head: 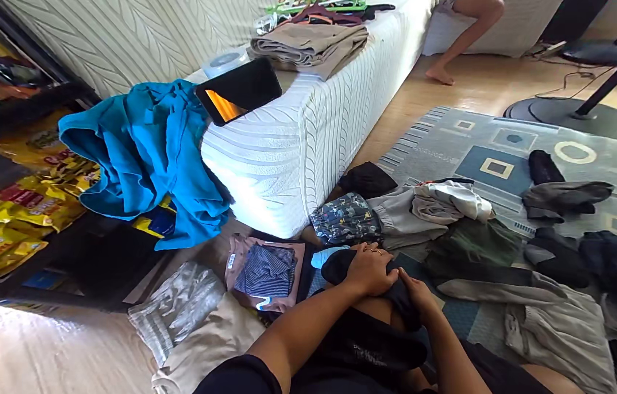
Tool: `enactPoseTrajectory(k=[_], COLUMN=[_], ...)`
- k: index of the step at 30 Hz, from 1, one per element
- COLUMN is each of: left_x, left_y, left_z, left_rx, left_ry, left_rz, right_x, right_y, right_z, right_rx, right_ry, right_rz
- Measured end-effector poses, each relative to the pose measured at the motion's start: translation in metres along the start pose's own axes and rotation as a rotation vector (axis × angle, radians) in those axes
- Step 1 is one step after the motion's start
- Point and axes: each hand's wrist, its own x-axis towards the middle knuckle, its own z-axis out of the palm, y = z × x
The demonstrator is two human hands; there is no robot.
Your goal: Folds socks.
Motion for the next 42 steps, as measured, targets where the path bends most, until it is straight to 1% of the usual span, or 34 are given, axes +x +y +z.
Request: enactPoseTrajectory(k=[7,21,29,42], left_x=[0.0006,-0.0006,-0.0013,-0.0018], left_y=[-0.0009,-0.0006,-0.0007,-0.0007], left_z=[0.0010,0.0013,0.0015,0.0003], left_rx=[-0.003,-0.011,-0.012,-0.018], left_ry=[0.008,0.021,0.023,0.016], left_rz=[0.003,0.008,0.003,0.005], right_x=[-0.0035,-0.0008,-0.0014,-0.0020], right_y=[-0.0044,0.0000,-0.0017,-0.0017], right_z=[0.0001,-0.0008,-0.0001,-0.0006], right_rx=[0.014,0.031,0.056,0.041], right_ry=[0.007,-0.008,-0.003,-0.012], right_rz=[0.027,-0.007,0.027,0.014])
